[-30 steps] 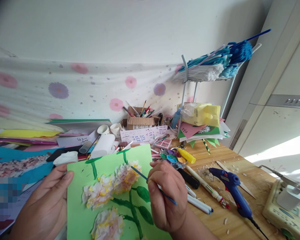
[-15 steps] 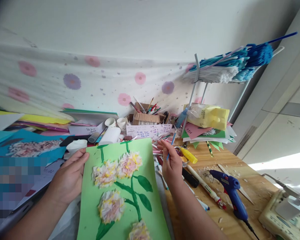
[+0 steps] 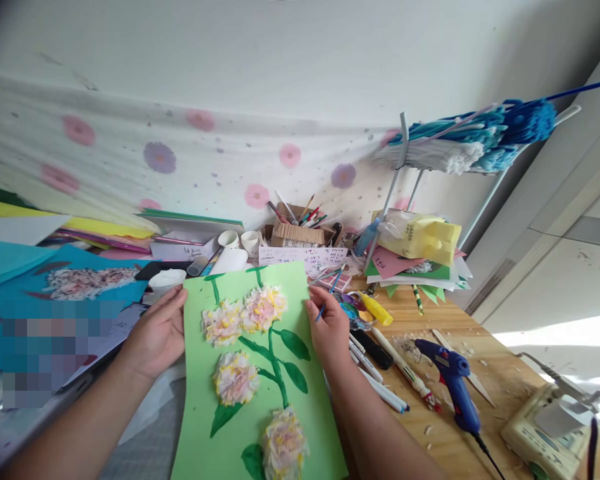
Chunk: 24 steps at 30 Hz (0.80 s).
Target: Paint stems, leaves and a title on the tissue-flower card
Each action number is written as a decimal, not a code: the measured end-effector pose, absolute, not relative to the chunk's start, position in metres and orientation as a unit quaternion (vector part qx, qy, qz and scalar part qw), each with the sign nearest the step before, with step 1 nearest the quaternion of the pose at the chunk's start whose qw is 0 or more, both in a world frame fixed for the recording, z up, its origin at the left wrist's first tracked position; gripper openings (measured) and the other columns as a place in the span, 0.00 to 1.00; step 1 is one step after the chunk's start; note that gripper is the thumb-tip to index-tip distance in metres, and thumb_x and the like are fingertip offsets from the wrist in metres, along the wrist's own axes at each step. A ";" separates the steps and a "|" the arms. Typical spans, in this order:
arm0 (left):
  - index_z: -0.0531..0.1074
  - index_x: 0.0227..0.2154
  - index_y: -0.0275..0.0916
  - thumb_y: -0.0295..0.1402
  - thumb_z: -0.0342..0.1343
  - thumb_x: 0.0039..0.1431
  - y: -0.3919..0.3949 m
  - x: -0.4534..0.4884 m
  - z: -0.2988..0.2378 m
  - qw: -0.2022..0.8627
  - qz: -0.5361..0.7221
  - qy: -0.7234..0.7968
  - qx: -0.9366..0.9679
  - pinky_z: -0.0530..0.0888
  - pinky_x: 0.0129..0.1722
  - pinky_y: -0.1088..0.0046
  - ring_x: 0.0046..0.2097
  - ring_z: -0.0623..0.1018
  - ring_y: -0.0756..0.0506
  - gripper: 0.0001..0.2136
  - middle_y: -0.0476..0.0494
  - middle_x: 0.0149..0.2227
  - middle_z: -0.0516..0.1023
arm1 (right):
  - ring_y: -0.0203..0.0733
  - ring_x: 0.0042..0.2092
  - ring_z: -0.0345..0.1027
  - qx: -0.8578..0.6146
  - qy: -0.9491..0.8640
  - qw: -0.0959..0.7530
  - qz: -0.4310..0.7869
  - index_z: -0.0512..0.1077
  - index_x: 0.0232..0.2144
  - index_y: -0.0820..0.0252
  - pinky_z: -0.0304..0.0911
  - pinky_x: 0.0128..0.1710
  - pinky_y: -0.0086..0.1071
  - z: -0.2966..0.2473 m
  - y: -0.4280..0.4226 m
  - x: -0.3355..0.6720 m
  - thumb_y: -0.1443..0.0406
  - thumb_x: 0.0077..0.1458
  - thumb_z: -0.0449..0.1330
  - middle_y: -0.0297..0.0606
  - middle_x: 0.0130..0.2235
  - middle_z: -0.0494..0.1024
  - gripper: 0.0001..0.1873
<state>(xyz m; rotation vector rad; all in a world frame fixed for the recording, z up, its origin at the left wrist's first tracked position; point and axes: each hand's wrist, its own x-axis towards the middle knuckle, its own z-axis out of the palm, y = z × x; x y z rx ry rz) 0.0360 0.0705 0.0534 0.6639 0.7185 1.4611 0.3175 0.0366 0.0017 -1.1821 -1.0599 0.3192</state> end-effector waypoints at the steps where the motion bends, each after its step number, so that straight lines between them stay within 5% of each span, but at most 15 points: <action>1: 0.83 0.40 0.38 0.27 0.68 0.65 0.070 0.037 0.053 0.649 0.629 0.313 0.291 0.85 0.40 0.74 0.43 0.89 0.43 0.03 0.43 0.39 0.90 | 0.46 0.34 0.76 -0.531 -0.462 0.698 0.136 0.84 0.44 0.58 0.73 0.37 0.40 0.003 0.037 0.319 0.50 0.53 0.70 0.38 0.33 0.84 0.22; 6: 0.86 0.41 0.39 0.28 0.69 0.62 0.064 0.043 0.047 0.707 0.552 0.317 0.308 0.87 0.36 0.73 0.42 0.91 0.39 0.05 0.40 0.39 0.92 | 0.46 0.36 0.76 -0.531 -0.410 0.735 0.105 0.83 0.45 0.60 0.73 0.41 0.42 0.010 0.037 0.325 0.51 0.53 0.68 0.38 0.33 0.84 0.23; 12: 0.86 0.42 0.38 0.36 0.80 0.51 0.053 0.049 0.040 0.745 0.476 0.324 0.336 0.88 0.50 0.60 0.54 0.88 0.29 0.16 0.32 0.49 0.91 | 0.46 0.36 0.76 -0.523 -0.391 0.751 0.094 0.82 0.46 0.60 0.72 0.39 0.41 0.012 0.039 0.327 0.51 0.55 0.68 0.38 0.34 0.84 0.22; 19: 0.75 0.63 0.32 0.29 0.62 0.69 0.052 0.051 0.042 0.749 0.435 0.382 0.324 0.87 0.55 0.50 0.55 0.88 0.29 0.21 0.28 0.52 0.89 | 0.48 0.38 0.79 -0.511 -0.416 0.746 0.093 0.82 0.46 0.58 0.75 0.42 0.44 0.003 0.047 0.332 0.51 0.57 0.68 0.40 0.36 0.86 0.21; 24: 0.74 0.65 0.32 0.28 0.61 0.70 0.057 0.046 0.044 0.733 0.436 0.403 0.332 0.89 0.46 0.54 0.51 0.90 0.29 0.22 0.28 0.52 0.89 | 0.47 0.39 0.82 -0.487 -0.445 0.748 0.070 0.81 0.53 0.54 0.78 0.41 0.44 -0.001 0.050 0.340 0.51 0.67 0.61 0.44 0.44 0.88 0.20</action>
